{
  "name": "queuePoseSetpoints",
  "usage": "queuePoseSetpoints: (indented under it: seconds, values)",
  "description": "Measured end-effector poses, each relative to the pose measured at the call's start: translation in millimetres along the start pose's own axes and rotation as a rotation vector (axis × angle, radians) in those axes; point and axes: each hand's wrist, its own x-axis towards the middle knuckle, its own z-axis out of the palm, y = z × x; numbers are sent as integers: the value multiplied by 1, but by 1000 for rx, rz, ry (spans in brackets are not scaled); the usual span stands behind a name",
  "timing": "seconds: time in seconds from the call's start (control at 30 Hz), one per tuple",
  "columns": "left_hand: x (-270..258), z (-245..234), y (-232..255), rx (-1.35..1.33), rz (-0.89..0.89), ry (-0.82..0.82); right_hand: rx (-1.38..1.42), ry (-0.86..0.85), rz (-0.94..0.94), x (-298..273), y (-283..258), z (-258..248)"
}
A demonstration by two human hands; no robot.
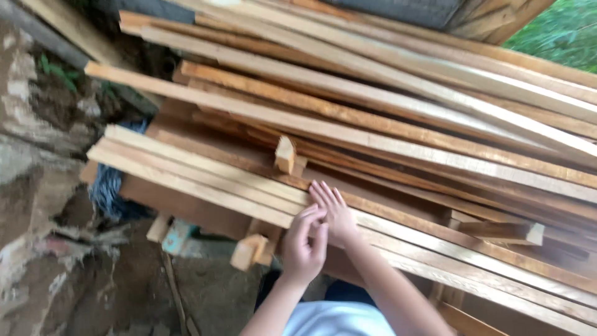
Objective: The recorder is organizing and bundling thin wooden slats using black plastic ties.
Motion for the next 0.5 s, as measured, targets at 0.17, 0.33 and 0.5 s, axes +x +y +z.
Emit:
queuePoseSetpoints:
  seconds: [0.17,0.33,0.5]
  values:
    - [-99,104,-72,390,-18,-205,112,19,155,-64,100,-15]
    - [-119,160,-98,711,-25,-190,47,109,343,-109,165,1]
    - [-123,170,-100,844,5,101,177,51,365,-108,152,-28]
